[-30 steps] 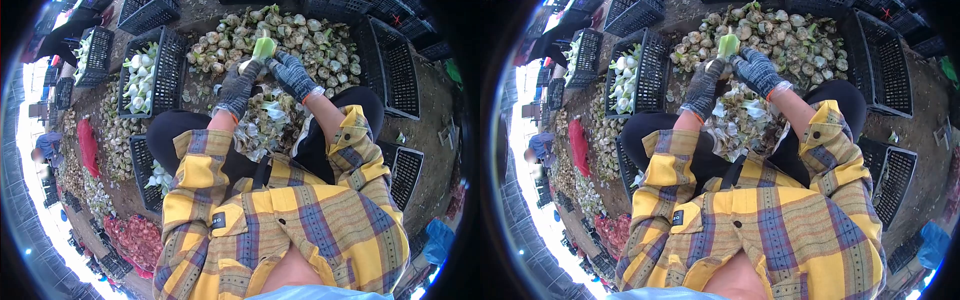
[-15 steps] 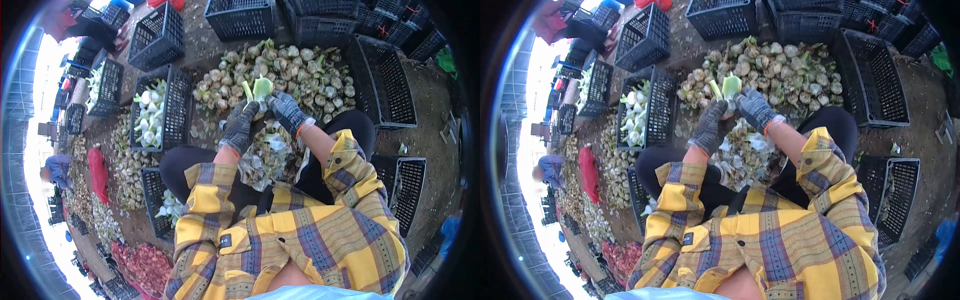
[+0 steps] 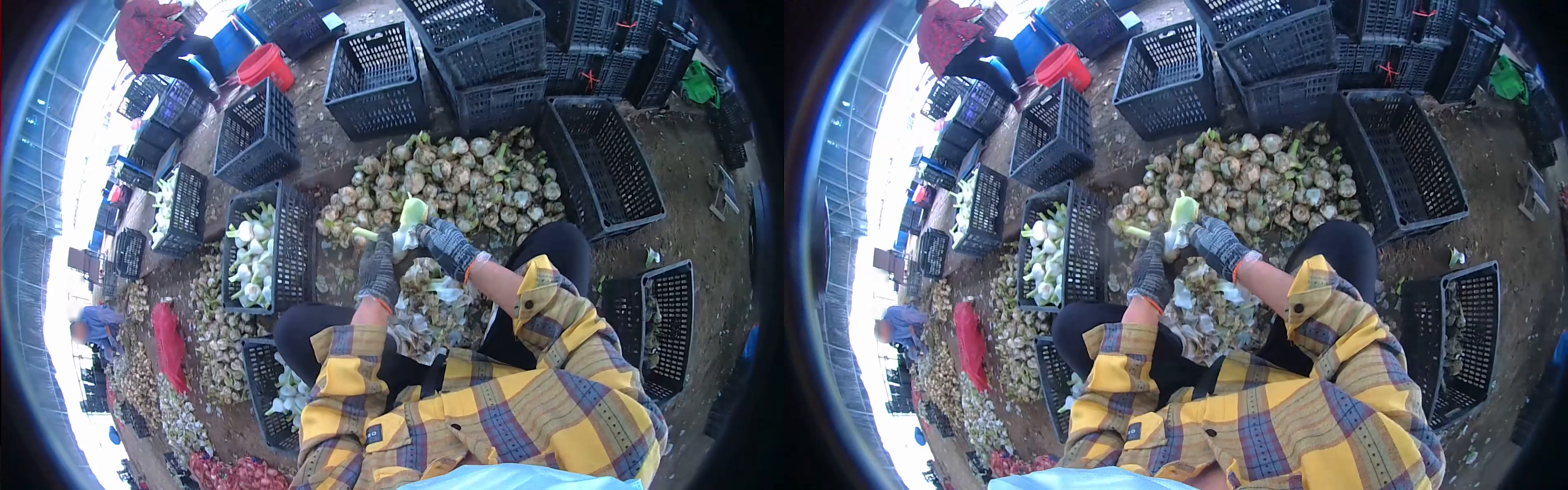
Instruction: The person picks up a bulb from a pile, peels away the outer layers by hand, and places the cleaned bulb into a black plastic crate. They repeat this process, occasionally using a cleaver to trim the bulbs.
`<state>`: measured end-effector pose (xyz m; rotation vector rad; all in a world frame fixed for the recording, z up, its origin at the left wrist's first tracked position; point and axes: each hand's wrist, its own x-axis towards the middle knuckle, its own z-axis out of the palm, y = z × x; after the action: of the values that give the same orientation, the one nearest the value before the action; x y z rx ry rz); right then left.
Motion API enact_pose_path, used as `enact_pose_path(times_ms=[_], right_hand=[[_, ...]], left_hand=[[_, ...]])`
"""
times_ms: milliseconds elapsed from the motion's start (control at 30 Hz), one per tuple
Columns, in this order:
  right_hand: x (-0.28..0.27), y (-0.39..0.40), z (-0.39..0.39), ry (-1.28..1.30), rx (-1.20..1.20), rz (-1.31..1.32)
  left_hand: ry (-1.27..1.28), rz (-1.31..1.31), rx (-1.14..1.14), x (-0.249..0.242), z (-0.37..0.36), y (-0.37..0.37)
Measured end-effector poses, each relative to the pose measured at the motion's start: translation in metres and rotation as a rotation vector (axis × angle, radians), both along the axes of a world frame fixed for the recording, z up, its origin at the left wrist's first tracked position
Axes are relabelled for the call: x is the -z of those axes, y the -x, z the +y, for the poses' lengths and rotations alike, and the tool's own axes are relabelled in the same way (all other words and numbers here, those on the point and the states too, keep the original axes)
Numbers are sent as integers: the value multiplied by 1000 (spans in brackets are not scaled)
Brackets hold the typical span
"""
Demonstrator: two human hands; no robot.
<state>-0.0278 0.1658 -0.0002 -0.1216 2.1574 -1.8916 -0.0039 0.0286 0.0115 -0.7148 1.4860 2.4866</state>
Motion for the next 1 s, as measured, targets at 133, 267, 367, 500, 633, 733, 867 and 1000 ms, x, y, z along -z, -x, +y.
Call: enact_pose_path(times_ms=[133,267,367,500,633,733,867,1000], right_hand=[[8,7,-2,558,116,-331],[-4,13,3,864,335,-586],[-5,21,20,825,448,-458],[-20,5,38,-450,-372,202],[-19,-15,22,-785,-619,267],[-10,3,20,-515,-408,185],[-34,4,9,24,-246,-442],[-23,2,-1,-193,-215,-310]], left_hand=[[-211,-43,-137,-10,0,10],[-331,-26,-214,13,-20,16],[-379,14,-162,11,-39,23],[-250,4,-318,18,-41,25],[133,131,-280,55,-56,34],[393,174,-154,-9,-29,11],[644,527,65,-8,-17,1],[814,541,150,1,-13,-5]])
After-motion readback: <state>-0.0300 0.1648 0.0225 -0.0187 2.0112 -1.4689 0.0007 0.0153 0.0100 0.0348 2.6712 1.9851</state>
